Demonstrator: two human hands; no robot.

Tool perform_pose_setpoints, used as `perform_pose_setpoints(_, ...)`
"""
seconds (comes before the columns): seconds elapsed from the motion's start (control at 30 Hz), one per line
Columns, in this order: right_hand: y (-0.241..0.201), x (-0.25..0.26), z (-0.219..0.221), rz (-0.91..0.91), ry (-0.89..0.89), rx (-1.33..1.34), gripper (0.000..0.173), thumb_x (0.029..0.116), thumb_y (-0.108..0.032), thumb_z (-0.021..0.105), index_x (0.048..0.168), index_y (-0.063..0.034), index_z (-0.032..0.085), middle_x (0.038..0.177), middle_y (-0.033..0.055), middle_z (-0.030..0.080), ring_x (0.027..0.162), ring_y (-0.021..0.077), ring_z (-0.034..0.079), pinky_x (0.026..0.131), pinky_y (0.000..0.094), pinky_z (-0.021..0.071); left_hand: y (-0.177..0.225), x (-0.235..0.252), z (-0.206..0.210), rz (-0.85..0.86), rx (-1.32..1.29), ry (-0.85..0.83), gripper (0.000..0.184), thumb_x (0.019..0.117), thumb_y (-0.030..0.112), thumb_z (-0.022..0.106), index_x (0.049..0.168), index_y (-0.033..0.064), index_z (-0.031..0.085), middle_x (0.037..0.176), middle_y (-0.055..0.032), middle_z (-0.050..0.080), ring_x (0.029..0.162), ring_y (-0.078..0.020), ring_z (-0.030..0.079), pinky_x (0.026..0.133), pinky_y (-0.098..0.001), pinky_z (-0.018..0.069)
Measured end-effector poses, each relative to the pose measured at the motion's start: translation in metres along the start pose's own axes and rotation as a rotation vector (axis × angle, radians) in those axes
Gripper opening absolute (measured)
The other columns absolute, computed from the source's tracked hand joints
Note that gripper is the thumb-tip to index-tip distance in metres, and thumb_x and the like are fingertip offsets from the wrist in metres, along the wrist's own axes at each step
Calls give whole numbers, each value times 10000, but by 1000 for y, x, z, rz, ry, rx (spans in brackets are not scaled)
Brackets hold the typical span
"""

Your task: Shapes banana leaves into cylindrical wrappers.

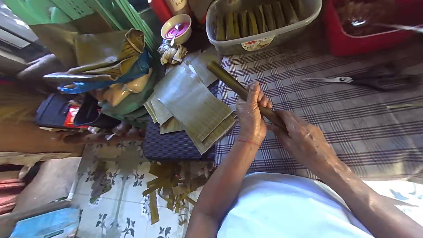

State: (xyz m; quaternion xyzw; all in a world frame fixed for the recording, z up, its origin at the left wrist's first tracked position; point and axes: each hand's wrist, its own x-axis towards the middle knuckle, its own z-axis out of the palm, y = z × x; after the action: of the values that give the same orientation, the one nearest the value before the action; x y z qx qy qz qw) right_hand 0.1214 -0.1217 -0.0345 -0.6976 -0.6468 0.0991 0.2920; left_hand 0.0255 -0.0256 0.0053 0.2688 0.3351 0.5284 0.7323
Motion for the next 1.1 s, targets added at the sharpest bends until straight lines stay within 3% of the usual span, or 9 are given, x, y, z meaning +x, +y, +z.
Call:
perform_pose_setpoints(0.07, 4, 0, -7, 14, -32, 29, 379, 1046, -313, 548, 1308, -53, 631, 1073, 173, 695, 797, 352, 708, 649, 564, 569, 1, -6, -3, -4, 98, -24, 126, 1071, 294, 515, 1137, 210, 584, 714, 62, 510, 580, -29, 539, 599, -179, 517)
perform_pose_setpoints(0.13, 10, 3, -19, 61, -118, 184, 334, 1054, -313, 547, 1262, -73, 650, 1002, 126, 691, 796, 286, 688, 685, 516, 569, 4, -11, -6, -25, 168, -48, 205, 1085, 318, 480, 1253, 216, 539, 875, 35, 590, 727, -55, 612, 716, -213, 546)
perform_pose_setpoints(0.2, 23, 6, -31, 171, -270, 453, 289, 1056, -373, 529, 1194, -162, 670, 862, -3, 675, 695, 112, 634, 632, 315, 548, 8, -15, -14, -44, 186, -104, 325, 1108, 305, 410, 1376, 150, 508, 1111, -42, 690, 938, -127, 692, 870, -286, 565)
perform_pose_setpoints(0.23, 29, 8, -38, 243, -362, 633, 271, 1054, -375, 531, 1169, -179, 678, 835, -22, 673, 652, 71, 612, 590, 239, 521, 11, -16, -19, -63, 176, -152, 362, 1117, 313, 367, 1389, 122, 511, 1214, -79, 693, 1045, -170, 700, 939, -322, 560)
perform_pose_setpoints(0.33, 44, 8, -55, 372, -558, 993, 266, 1046, -362, 546, 1091, -152, 702, 812, 12, 664, 581, 51, 585, 493, 149, 472, 18, -15, -36, -119, 140, -275, 497, 1130, 365, 207, 1352, 83, 551, 1362, -127, 647, 1216, -235, 658, 1042, -377, 524)
perform_pose_setpoints(0.47, 62, 5, -62, 367, -702, 1168, 337, 1040, -392, 557, 1160, -121, 719, 830, 43, 661, 575, 48, 599, 478, 148, 494, 27, -8, -48, -125, 150, -299, 578, 1118, 447, 193, 1372, 90, 570, 1317, -139, 676, 1165, -244, 691, 1006, -379, 558)
perform_pose_setpoints(0.77, 66, -4, -60, 438, -800, 1187, 372, 1022, -448, 571, 1136, -119, 702, 831, 46, 650, 564, 59, 608, 473, 175, 521, 41, -5, -43, -103, 445, -281, 602, 1118, 440, 218, 1192, 45, 666, 961, -116, 763, 819, -183, 764, 771, -314, 635)
perform_pose_setpoints(0.93, 60, -5, -59, 432, -781, 1165, 350, 1026, -437, 573, 1132, -128, 699, 845, 47, 650, 579, 56, 606, 480, 164, 512, 42, -3, -49, -41, 463, -279, 476, 1125, 333, 330, 1224, 28, 682, 995, -142, 767, 840, -183, 764, 787, -303, 626)
perform_pose_setpoints(1.1, 50, 7, -72, 389, -757, 975, 309, 1016, -443, 579, 1068, -164, 703, 787, 26, 644, 532, 50, 569, 449, 150, 466, 38, -5, -54, 109, 460, -281, 416, 1121, 272, 366, 1305, 29, 649, 1130, -128, 753, 998, -190, 745, 927, -322, 586)
